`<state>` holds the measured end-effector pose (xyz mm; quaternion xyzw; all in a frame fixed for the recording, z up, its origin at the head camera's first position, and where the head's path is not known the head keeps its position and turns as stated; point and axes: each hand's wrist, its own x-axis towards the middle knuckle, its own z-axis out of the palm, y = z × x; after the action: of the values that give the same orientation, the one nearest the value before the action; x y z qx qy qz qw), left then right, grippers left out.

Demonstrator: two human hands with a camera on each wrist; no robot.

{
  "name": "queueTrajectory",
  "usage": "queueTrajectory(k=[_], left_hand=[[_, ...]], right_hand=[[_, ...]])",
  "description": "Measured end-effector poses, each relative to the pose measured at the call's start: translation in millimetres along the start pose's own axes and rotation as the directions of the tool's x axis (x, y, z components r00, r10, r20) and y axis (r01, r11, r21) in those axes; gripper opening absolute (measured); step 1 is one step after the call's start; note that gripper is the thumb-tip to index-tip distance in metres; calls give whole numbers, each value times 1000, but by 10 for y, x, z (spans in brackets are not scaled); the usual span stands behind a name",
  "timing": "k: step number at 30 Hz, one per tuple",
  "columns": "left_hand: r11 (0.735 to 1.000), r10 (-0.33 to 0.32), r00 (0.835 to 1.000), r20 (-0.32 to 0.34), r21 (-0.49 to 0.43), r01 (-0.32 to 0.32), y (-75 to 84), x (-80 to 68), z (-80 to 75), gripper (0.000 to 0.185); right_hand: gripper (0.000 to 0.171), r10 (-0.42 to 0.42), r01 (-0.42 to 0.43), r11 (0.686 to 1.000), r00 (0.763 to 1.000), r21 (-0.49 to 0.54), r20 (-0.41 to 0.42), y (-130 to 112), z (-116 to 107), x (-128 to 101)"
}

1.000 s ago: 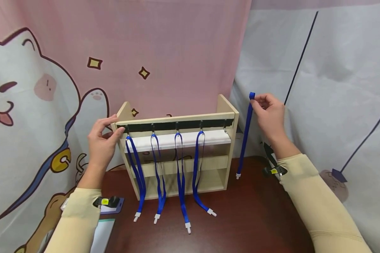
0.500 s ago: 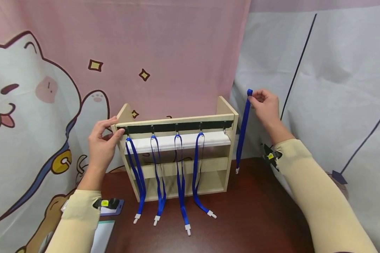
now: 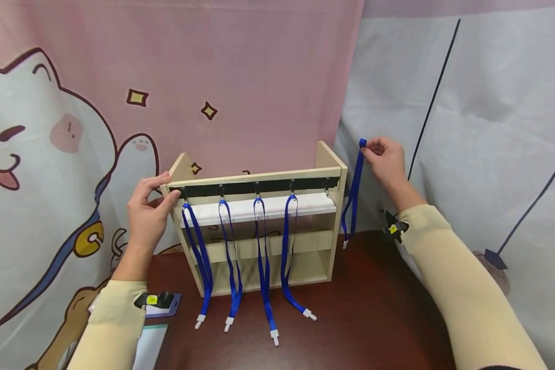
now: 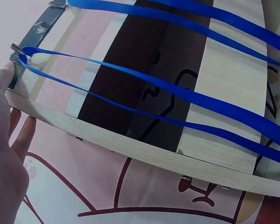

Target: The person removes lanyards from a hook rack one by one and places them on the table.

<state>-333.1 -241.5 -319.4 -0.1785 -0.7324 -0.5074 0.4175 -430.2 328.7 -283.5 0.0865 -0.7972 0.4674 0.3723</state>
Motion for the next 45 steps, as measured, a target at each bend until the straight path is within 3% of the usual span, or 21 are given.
queueTrajectory(k=[6, 17, 20, 29, 45], left_hand=[[1000, 3, 1000, 5, 1, -3, 159, -20, -12, 32], [1000, 2, 1000, 12, -14, -2, 229, -34, -18, 32], [1000, 3, 1000, 8, -13, -3, 178, -29, -14, 32], [1000, 4, 1000, 2, -21, -4, -167, 15, -8, 34], [999, 11, 1000, 7, -45, -11, -197, 25, -19, 37]], right_hand=[[17, -6, 7, 999, 1000, -32, 25, 65, -9, -134], [14, 24, -24, 1000, 998, 7, 56, 281, 52, -388], [15, 38, -38, 999, 998, -4, 57, 380, 81, -456], [16, 92, -86, 994, 990, -64, 104, 618, 184, -694], [22, 184, -158, 978, 961, -138, 205, 968, 263, -1067]])
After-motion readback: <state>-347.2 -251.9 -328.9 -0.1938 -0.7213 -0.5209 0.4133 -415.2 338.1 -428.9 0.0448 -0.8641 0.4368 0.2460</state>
